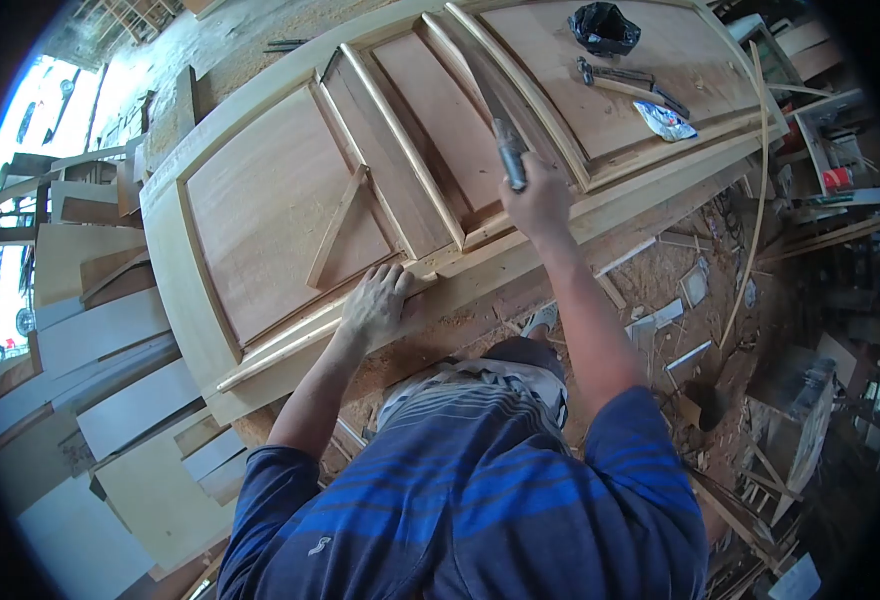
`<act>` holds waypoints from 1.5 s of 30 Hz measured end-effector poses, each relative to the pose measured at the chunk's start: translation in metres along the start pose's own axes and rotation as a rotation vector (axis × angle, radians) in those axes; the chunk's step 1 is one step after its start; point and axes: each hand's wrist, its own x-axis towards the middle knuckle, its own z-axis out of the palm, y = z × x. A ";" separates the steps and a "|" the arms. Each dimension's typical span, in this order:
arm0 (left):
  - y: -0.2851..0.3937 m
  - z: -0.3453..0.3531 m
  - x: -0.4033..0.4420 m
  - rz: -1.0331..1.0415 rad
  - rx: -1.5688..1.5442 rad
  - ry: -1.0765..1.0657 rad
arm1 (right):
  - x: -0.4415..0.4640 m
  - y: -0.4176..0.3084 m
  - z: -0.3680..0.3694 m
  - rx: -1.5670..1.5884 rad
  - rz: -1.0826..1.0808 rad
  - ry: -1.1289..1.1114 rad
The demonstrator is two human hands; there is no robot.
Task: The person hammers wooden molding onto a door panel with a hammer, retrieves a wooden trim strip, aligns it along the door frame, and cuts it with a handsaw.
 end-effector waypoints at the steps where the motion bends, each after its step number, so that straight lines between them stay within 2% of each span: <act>1: 0.000 0.000 -0.001 0.024 0.023 0.014 | -0.016 -0.025 -0.028 0.200 0.079 0.047; 2: -0.001 0.000 -0.003 0.051 0.046 0.028 | -0.041 -0.041 -0.046 0.400 0.159 0.099; 4: -0.010 0.015 -0.004 0.076 0.104 0.054 | -0.110 -0.045 -0.067 0.607 0.389 -0.024; 6: -0.009 0.015 -0.003 0.080 0.126 0.062 | -0.177 -0.062 -0.071 0.734 0.379 0.010; 9: 0.002 0.002 -0.003 0.041 0.094 0.021 | -0.248 -0.071 -0.070 0.729 0.465 -0.062; 12: -0.003 0.013 -0.003 0.070 0.112 0.102 | -0.286 -0.073 -0.066 0.706 0.476 -0.118; 18: -0.002 0.017 -0.002 0.052 0.103 0.092 | -0.318 -0.072 -0.065 0.649 0.412 -0.169; 22: 0.000 0.017 -0.002 0.024 0.060 0.049 | -0.336 -0.080 -0.090 0.710 0.537 -0.298; 25: -0.002 0.020 0.001 0.037 0.059 0.047 | -0.359 -0.074 -0.098 0.600 0.439 -0.334; 28: -0.002 0.023 0.000 0.029 0.090 0.036 | -0.342 -0.078 -0.085 0.722 0.518 -0.340; 30: -0.009 0.033 -0.001 0.005 0.120 0.007 | -0.315 -0.084 -0.065 0.659 0.365 -0.237; 33: -0.010 0.033 0.002 -0.013 0.135 -0.015 | -0.301 -0.078 -0.041 0.729 0.491 -0.302; 36: -0.003 0.028 0.002 -0.034 0.110 -0.023 | -0.324 -0.084 -0.071 0.744 0.436 -0.250; 38: -0.003 0.026 0.003 -0.033 0.094 -0.040 | -0.373 -0.069 -0.082 0.648 0.376 -0.221; 40: -0.001 0.026 0.003 -0.038 0.081 -0.019 | -0.377 -0.069 -0.088 0.588 0.345 -0.196; 45: 0.004 0.027 -0.002 -0.045 0.079 0.059 | -0.319 -0.074 -0.052 0.672 0.447 -0.240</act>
